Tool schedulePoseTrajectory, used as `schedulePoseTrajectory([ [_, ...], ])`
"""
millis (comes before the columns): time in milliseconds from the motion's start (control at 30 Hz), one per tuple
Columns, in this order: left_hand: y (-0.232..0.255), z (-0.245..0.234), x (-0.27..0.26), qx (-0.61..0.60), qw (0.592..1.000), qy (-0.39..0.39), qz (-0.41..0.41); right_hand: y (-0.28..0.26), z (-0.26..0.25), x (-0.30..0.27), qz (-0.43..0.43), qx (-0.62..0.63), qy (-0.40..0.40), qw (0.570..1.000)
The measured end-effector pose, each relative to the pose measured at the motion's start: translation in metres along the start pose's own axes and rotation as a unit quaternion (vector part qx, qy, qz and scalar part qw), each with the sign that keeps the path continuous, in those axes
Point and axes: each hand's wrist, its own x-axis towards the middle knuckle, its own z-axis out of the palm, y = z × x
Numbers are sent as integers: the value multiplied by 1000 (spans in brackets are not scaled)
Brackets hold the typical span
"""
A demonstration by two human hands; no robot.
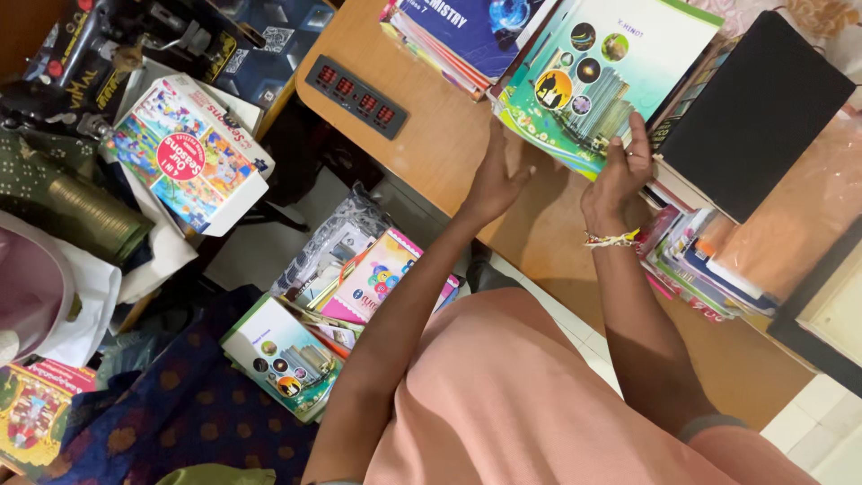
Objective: The person sorts various books and educational materials by picking them up from a pile on the left and placing them onto stacks on the wooden desk.
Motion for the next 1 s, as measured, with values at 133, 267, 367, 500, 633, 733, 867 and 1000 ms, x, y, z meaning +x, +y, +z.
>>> schedulePoseTrajectory([
  [133, 18, 3, 8, 525, 849, -48, 49, 17, -9, 19, -8, 3, 22, 1000],
  [267, 17, 4, 17, 616, 769, -44, 165, 39, -9, 29, -16, -13, 18, 1000],
  [367, 9, 4, 23, 664, 728, -96, 140, 49, -6, 33, -16, -1, 22, 1000],
  [500, -4, 0, 24, 677, 717, -94, 135, 41, 5, 35, -56, -94, 4, 994],
  [633, -12, 0, 28, 707, 686, -110, 134, -5, 23, 8, -166, -480, -54, 860],
  [733, -14, -2, 31, 706, 684, -101, 150, -35, 42, -15, -231, -549, -160, 787],
  [867, -17, -4, 33, 704, 684, -104, 164, -42, 55, -24, -211, -630, -255, 703],
  [1000, -12, -5, 33, 710, 677, -101, 164, -38, 60, -18, -196, -670, -280, 659],
])
